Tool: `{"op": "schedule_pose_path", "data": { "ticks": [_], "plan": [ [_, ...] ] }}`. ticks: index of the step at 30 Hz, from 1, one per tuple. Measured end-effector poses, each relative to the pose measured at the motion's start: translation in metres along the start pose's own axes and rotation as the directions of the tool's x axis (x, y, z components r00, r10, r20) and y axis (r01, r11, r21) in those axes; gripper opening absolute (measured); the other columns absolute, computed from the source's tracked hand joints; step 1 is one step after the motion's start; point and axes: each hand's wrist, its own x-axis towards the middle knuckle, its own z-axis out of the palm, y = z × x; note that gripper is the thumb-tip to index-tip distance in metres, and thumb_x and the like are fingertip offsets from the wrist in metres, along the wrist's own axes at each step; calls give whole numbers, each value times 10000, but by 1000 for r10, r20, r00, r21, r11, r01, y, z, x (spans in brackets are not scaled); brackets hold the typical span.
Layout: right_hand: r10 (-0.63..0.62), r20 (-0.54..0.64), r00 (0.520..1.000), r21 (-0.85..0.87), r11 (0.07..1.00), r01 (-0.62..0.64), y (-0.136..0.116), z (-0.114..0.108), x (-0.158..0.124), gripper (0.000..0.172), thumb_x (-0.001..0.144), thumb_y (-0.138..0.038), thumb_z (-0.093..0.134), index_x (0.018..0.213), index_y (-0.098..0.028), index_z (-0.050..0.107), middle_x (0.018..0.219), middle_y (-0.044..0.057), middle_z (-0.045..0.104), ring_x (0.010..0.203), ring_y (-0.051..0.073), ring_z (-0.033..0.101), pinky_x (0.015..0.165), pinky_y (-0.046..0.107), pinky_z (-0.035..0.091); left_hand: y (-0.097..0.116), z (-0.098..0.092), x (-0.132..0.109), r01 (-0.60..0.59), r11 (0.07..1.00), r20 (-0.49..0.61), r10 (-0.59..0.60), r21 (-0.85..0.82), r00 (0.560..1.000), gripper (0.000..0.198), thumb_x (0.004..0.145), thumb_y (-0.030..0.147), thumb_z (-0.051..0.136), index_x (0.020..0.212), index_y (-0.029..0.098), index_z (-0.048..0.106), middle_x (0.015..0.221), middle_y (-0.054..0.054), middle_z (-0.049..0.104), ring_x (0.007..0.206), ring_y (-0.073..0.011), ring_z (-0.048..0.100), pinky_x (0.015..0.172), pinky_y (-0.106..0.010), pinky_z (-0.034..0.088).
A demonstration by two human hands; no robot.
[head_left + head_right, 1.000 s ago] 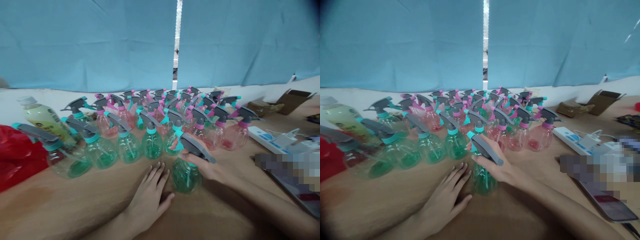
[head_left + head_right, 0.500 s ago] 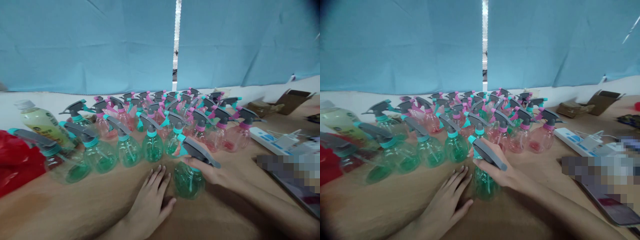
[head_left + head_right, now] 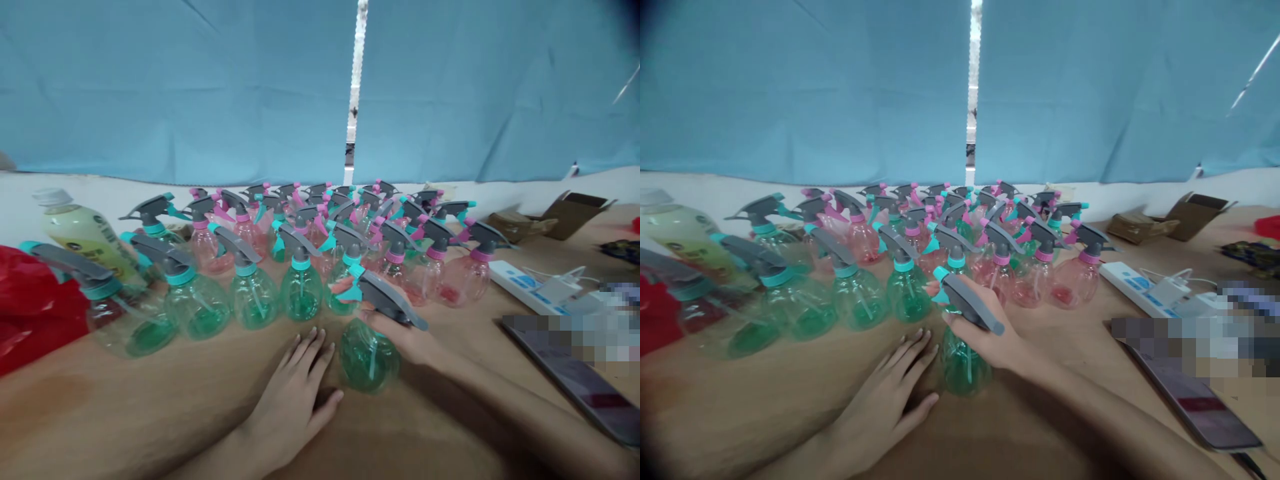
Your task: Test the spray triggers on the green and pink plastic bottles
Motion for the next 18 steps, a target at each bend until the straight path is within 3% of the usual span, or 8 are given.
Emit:
{"op": "schedule_pose_path", "data": {
  "ticks": [5, 13, 18],
  "plan": [
    [-6, 14, 1000, 120, 993, 4, -2, 2, 1, 345, 811, -184, 541, 1112, -327, 632, 1020, 6, 659, 780, 155, 613, 819, 329, 518, 1, -1, 1, 9, 1000, 16, -9, -8, 1000, 567, 947, 435, 476, 1387, 79, 438, 1482, -172, 376, 1361, -317, 358, 1073, -519, 361],
    [36, 15, 999, 120, 992, -37, 3, 3, -1, 364, 819, -197, 542, 1163, -293, 616, 1117, 26, 669, 848, 170, 658, 803, 326, 539, 1, -2, 0, -1, 1000, 20, 1, 20, 1000, 567, 953, 448, 457, 1384, 80, 443, 1482, -173, 373, 1361, -319, 357, 1067, -530, 362],
    [41, 60, 997, 187, 981, -51, 6, 2, -1, 402, 818, -161, 536, 1184, -309, 608, 1212, 16, 644, 957, 188, 665, 888, 355, 523, 0, -1, 1, 1, 999, 19, -1, 33, 1000, 559, 957, 449, 453, 1386, 90, 443, 1478, -162, 383, 1356, -307, 369, 1064, -520, 372]
  ]
}}
